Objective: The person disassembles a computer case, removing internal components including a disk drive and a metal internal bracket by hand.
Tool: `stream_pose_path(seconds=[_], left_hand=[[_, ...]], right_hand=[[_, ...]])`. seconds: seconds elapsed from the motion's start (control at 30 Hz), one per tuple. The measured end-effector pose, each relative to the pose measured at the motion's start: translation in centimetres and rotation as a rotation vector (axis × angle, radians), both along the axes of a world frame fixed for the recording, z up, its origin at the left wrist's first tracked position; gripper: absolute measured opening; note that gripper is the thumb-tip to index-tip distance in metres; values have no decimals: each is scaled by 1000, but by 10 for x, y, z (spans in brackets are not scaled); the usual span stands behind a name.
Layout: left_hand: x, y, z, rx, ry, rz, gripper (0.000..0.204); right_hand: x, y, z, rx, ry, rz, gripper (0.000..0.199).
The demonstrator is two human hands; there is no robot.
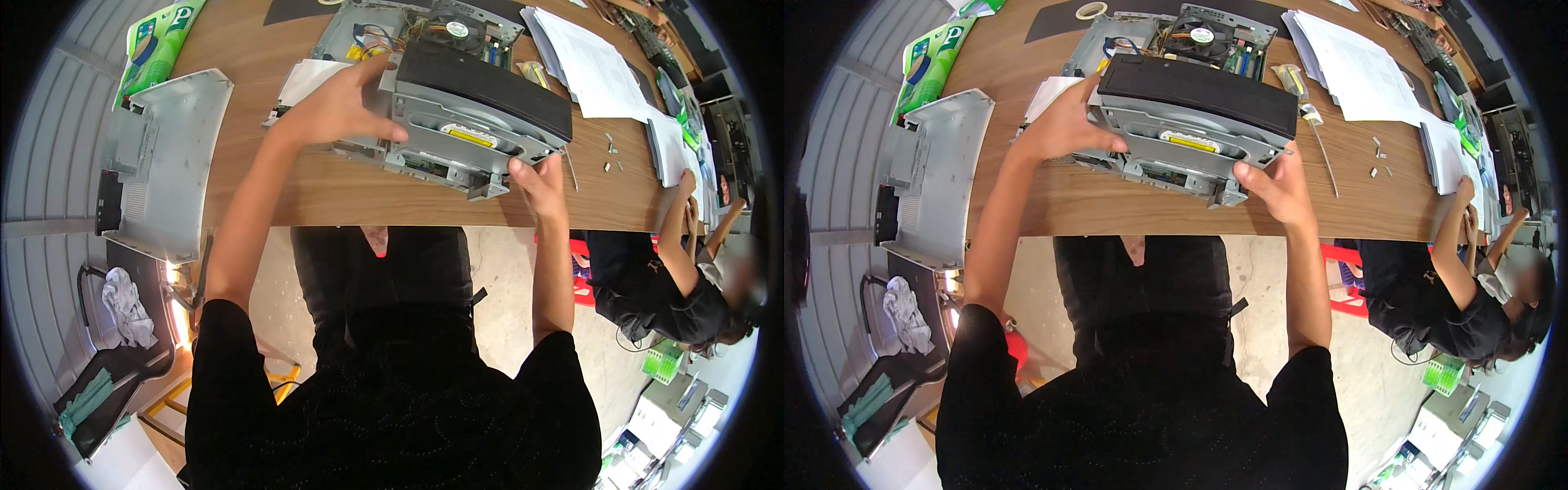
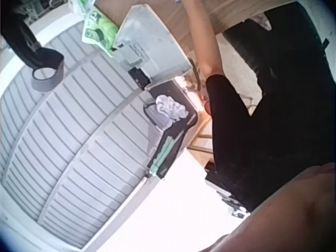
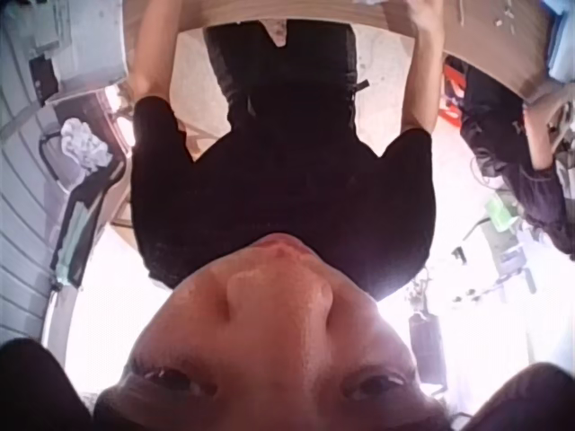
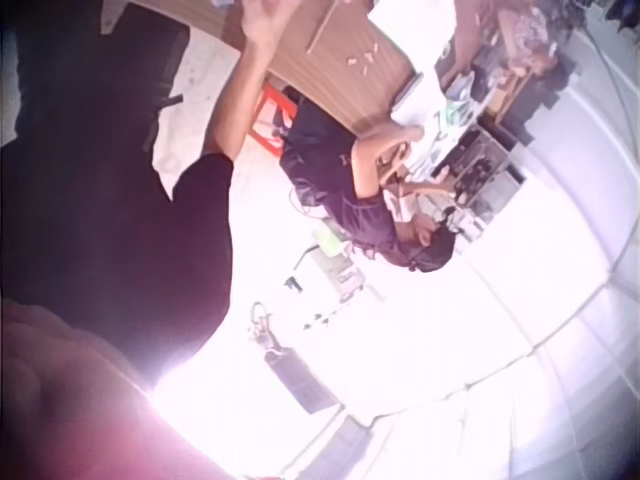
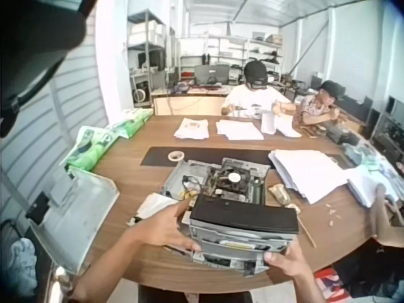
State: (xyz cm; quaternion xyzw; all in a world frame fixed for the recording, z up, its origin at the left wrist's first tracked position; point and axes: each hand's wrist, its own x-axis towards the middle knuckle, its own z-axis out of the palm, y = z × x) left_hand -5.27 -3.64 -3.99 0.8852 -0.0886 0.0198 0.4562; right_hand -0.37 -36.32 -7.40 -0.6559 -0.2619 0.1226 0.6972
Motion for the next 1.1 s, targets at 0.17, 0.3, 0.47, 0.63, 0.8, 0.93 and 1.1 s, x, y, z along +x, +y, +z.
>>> stream_pose_path(seconds=[0.17,0.3,0.47,0.63,0.8,0.93,1.1], left_hand=[[2,2,3,-133,40,-74,97],[-1,3,3,-195,40,-53,89],[-7,1,2,-141,-120,2,93],[-8,-1,4,-256,29,28,91],[-1,2,0,-208,41,-61,91],[-1,0,-8,-104,-71,-58,95],[-2,1,-8,-92,-54,-43,97]], right_hand=[[2,4,0,44,-35,-43,74],[1,9,5,110,-60,-89,78],[-3,13,20,119,-112,-93,78],[1,15,22,118,-113,-97,75],[2,9,4,76,-36,-112,72],[-3,5,-11,112,-20,-110,76],[-8,6,-17,117,-9,-142,74]])
